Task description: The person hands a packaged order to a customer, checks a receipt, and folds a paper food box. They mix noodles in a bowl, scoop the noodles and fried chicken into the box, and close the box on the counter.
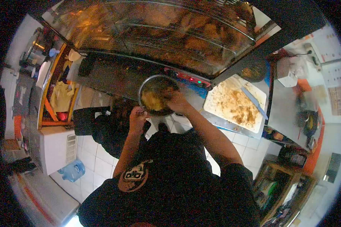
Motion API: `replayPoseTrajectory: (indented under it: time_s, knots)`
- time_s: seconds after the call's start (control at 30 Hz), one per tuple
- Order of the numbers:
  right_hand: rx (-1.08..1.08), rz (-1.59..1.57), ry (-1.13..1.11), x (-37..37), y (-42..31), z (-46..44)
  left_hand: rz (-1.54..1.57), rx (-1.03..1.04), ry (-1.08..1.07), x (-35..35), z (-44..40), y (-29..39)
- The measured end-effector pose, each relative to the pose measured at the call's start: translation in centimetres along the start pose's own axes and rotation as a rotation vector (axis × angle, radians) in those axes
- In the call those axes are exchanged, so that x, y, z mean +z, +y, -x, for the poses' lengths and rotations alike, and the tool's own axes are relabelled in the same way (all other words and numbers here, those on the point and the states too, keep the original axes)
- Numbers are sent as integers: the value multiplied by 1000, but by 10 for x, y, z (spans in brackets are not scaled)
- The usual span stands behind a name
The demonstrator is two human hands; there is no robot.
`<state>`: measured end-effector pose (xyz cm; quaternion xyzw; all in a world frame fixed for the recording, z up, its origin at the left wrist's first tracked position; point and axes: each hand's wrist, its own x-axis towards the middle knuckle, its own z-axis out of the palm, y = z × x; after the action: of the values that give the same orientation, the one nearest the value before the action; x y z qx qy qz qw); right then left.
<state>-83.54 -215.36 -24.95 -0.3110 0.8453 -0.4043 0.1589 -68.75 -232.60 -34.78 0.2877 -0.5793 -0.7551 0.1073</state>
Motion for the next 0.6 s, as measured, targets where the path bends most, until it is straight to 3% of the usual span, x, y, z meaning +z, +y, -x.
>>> replayPoseTrajectory:
  time_s: [0.07,0.17,0.27,0.37,0.47,0.57,0.6]
  knots:
    - [94,-5,-240,-6,-12,5,25,-69,-2,-2,5,6]
    - [47,232,-323,-25,-44,40,86,-122,15,0,9,20]
    - [189,345,-261,-3,-17,55,103,-138,-5,0,11,20]
    - [165,376,-137,1,6,28,68,-130,-23,1,10,7]
    - [-67,228,235,-10,-9,19,11,-69,-25,3,14,12]
    - [106,220,195,-14,-2,9,45,-75,-30,1,10,0]
    - [179,51,156,-11,1,10,52,-80,-15,3,11,-1]
